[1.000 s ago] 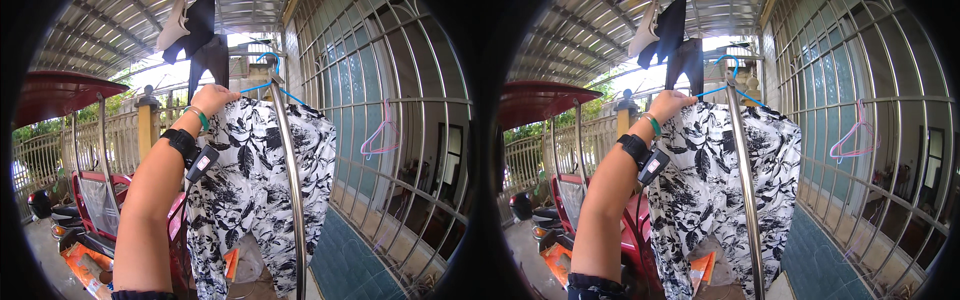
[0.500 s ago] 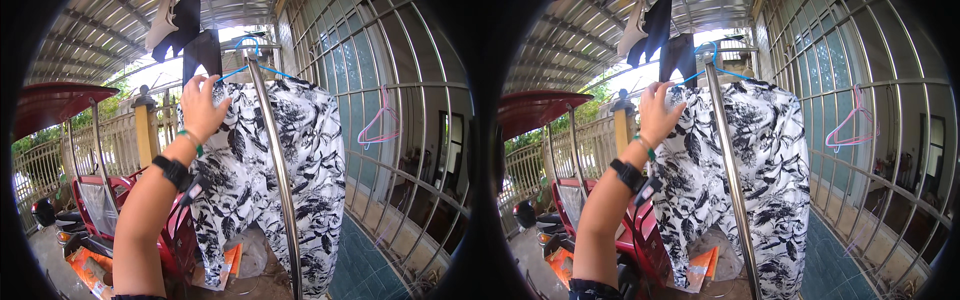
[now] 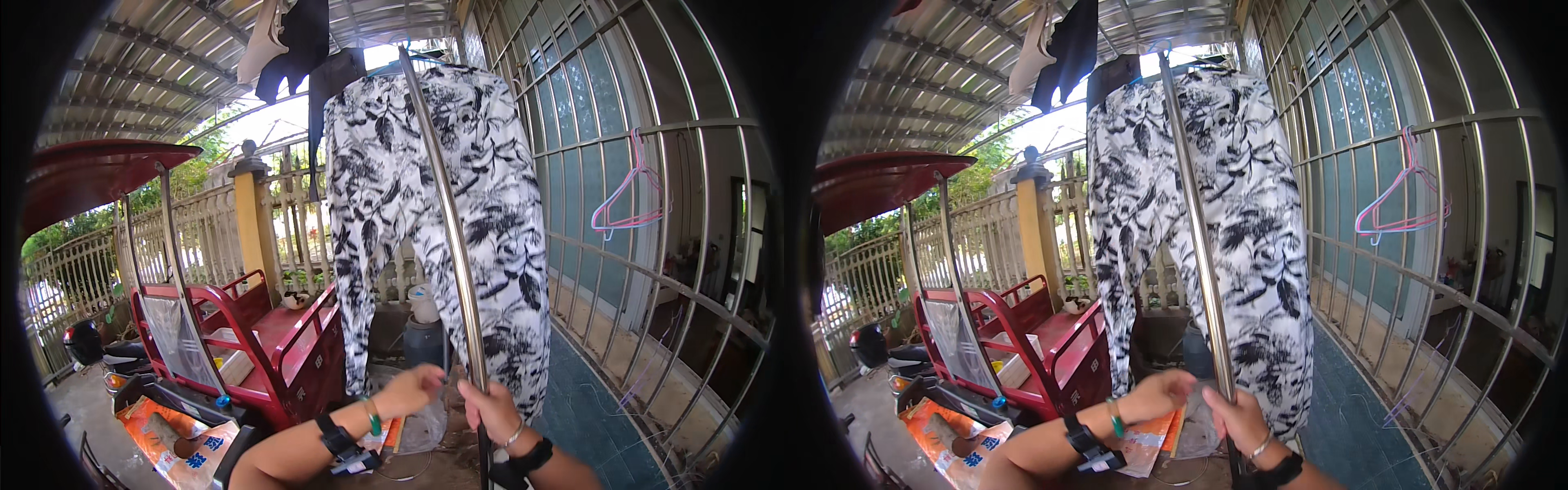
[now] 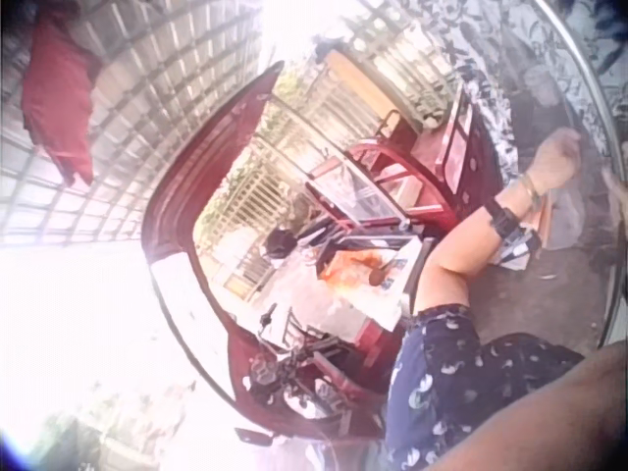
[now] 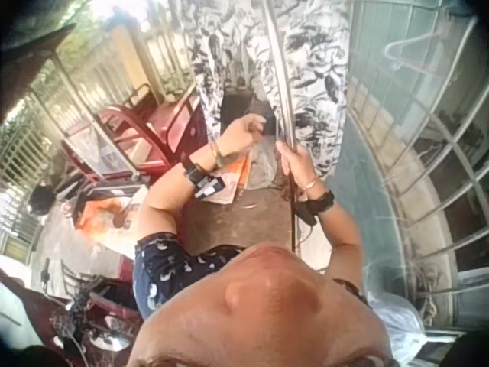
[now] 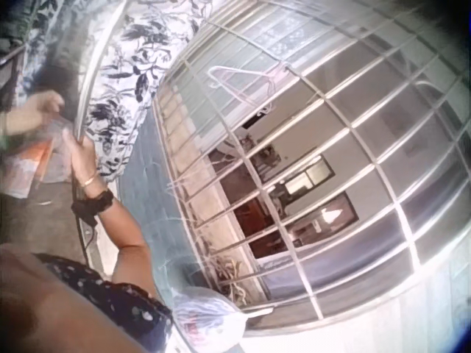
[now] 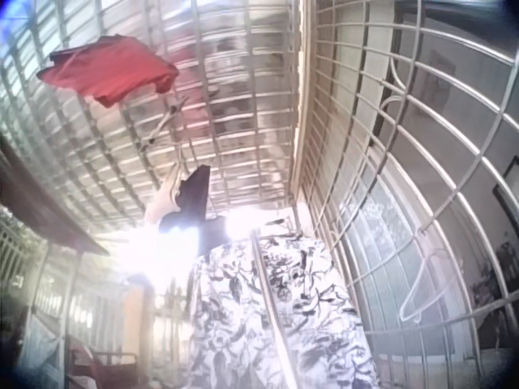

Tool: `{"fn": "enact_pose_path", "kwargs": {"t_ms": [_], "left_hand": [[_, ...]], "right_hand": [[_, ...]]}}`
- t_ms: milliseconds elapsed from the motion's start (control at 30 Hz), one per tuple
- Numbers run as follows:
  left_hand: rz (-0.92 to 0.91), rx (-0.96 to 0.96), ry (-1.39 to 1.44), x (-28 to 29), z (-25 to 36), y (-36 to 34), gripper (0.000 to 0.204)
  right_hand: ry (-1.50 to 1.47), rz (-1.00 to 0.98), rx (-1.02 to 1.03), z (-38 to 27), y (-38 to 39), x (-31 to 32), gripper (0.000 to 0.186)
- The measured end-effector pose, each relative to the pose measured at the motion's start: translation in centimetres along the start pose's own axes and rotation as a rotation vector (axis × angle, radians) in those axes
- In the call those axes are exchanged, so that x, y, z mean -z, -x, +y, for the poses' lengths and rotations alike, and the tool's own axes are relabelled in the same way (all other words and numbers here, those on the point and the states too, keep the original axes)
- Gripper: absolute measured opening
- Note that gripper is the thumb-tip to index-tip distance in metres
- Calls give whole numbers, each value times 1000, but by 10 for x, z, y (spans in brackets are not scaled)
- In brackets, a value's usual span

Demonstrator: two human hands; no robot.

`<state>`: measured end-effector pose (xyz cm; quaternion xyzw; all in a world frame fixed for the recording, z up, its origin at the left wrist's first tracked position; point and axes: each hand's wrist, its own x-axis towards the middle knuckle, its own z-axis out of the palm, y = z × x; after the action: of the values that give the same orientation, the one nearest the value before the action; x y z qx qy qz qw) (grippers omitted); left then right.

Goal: The person picks up clothing items one at a time from a basin, places each item onto a hanger, and then hangs the hanger on a metal rod using a reaching tool.

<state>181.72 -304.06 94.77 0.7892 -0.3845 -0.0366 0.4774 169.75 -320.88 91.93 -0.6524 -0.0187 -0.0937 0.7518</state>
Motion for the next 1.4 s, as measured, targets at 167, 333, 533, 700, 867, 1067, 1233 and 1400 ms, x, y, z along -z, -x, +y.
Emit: {"fn": "enact_pose_path", "kwargs": {"t_ms": [167, 333, 533, 700, 867, 1067, 1233, 1400], "left_hand": [[-486, 220, 120, -35, -56, 1, 45], [-422, 187, 491, -58, -110, -41, 45], [49, 186, 877, -9, -169, -98, 27], [-135, 162, 845, 47, -238, -140, 19], [-19, 187, 837, 63, -289, -139, 25], [250, 64, 710, 96, -334, -201, 16], [350, -36, 669, 121, -332, -259, 17], [398, 78, 704, 140, -338, -331, 17]], "right_hand": [[-75, -32, 128, -29, -103, -32, 38], [-67, 51, 269, -50, -221, -60, 41], [-59, 65, 312, -86, -357, -101, 35], [-97, -26, 370, -128, -457, -135, 37], [-65, -22, 425, -117, -525, -140, 34], [-62, -233, 458, -121, -620, -140, 34], [307, -353, 477, -115, -636, -133, 48], [338, -485, 452, -35, -654, -77, 66]]}}
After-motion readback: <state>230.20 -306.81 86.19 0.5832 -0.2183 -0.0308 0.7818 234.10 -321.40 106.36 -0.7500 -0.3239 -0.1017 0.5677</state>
